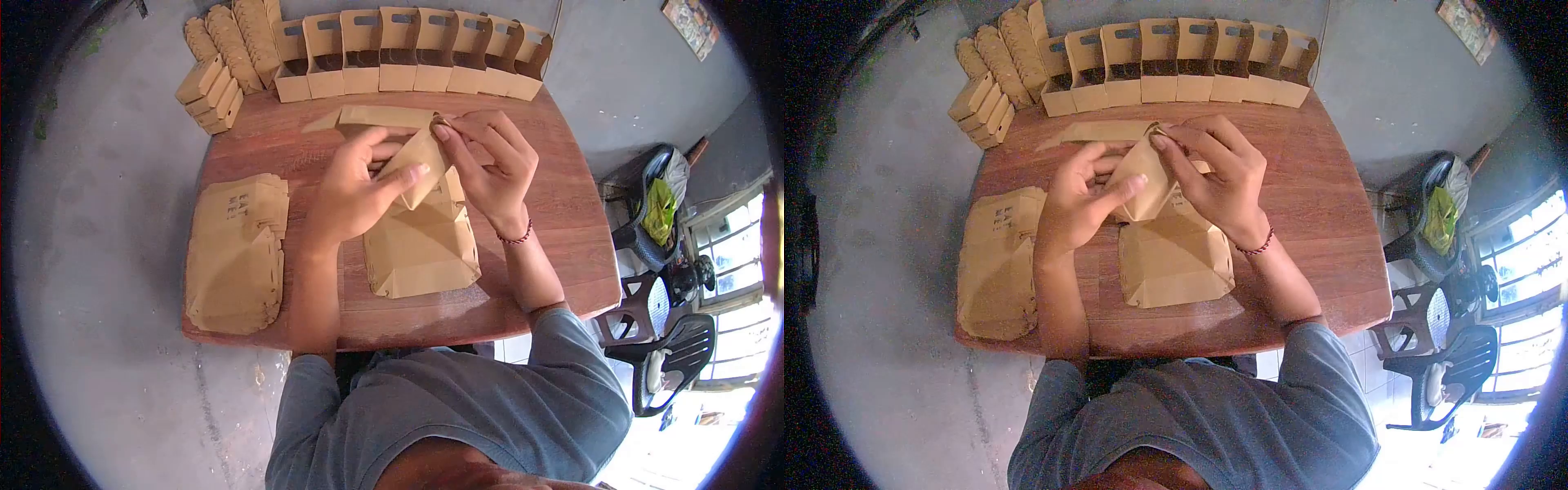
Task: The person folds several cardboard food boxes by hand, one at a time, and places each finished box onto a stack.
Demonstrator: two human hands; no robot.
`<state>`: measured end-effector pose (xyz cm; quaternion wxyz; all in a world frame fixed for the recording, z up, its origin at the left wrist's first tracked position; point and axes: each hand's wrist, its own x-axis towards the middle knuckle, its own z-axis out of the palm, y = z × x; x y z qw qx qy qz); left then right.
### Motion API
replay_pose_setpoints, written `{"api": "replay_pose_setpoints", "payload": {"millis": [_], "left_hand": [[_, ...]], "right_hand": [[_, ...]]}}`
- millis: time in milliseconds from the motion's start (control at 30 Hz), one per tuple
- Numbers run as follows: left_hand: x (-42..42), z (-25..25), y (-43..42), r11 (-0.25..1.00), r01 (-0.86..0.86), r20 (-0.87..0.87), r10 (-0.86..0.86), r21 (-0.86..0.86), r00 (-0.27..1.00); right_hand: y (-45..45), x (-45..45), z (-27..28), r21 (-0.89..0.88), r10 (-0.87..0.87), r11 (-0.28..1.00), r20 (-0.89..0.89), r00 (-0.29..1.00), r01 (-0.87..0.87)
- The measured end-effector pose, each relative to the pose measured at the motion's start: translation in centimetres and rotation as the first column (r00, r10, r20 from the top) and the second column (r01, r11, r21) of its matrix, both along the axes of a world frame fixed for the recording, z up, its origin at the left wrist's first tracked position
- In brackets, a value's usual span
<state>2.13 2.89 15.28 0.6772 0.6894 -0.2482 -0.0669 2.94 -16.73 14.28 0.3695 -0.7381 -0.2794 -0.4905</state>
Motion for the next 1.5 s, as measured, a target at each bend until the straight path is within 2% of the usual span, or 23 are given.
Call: {"api": "replay_pose_setpoints", "payload": {"millis": [33,167,300,367,467,567,633,667,733,900,967,1033,1267,1400,1500], "left_hand": [[0.1,-0.1,0.0,0.999,-0.054,0.009,0.054,-0.004,0.999],[0.2,0.0,0.1,0.995,-0.087,-0.006,0.087,-0.042,0.996],[0.3,-0.2,0.3,0.993,-0.118,-0.032,0.117,-0.03,0.993],[0.1,-0.2,0.4,0.991,-0.133,-0.035,0.132,-0.026,0.991],[-0.1,0.0,0.4,0.983,-0.175,0.011,0.175,-0.049,0.984],[-0.3,0.1,0.3,0.977,-0.201,0.021,0.203,-0.071,0.979],[-0.2,-0.1,0.4,0.977,-0.207,0.087,0.21,-0.043,0.974],[-0.3,0.0,0.4,0.977,-0.207,0.085,0.21,-0.043,0.974],[-0.6,0.6,0.5,0.97,-0.232,0.055,0.228,0.074,0.972],[-0.2,0.1,0.4,0.977,-0.203,0.061,0.2,0.06,0.978],[-0.2,0.2,0.4,0.977,-0.202,0.075,0.196,0.069,0.978],[-0.3,0.5,0.7,0.965,-0.179,0.06,0.171,0.191,0.983],[-0.4,0.4,0.3,0.968,-0.169,0.082,0.156,0.187,0.984],[-0.5,0.2,0.1,0.961,-0.168,0.091,0.151,0.219,0.984],[-0.6,0.1,-0.1,0.962,-0.17,0.128,0.145,0.212,0.981]], "right_hand": [[0.1,0.0,0.1,-0.016,0.006,1.0,0.024,1.0,-0.005],[0.1,-0.2,0.0,-0.094,0.044,0.995,0.077,0.996,-0.037],[0.0,-0.4,0.1,-0.122,0.084,0.99,0.052,0.995,-0.077],[-0.2,-0.4,0.3,-0.196,0.14,0.972,0.029,0.99,-0.132],[-0.1,-0.3,0.1,-0.209,0.161,0.965,-0.008,0.987,-0.159],[0.1,0.0,-0.3,-0.167,0.202,0.964,-0.031,0.979,-0.205],[0.1,-0.2,0.0,-0.151,0.216,0.963,-0.074,0.974,-0.225],[0.1,-0.3,0.1,-0.134,0.229,0.961,-0.116,0.967,-0.244],[-0.1,-0.3,0.0,-0.134,0.242,0.956,-0.134,0.961,-0.26],[-0.5,-0.5,0.4,-0.134,0.264,0.947,-0.188,0.946,-0.291],[-0.7,-0.5,0.6,-0.096,0.323,0.926,-0.303,0.897,-0.365],[-1.1,-0.4,0.8,-0.082,0.35,0.913,-0.344,0.871,-0.4],[-1.9,-0.1,0.8,-0.062,0.419,0.871,-0.421,0.804,-0.487],[-2.3,-0.4,1.0,-0.056,0.389,0.883,-0.47,0.792,-0.467],[-2.5,-0.5,1.1,0.023,0.411,0.878,-0.547,0.73,-0.477]]}}
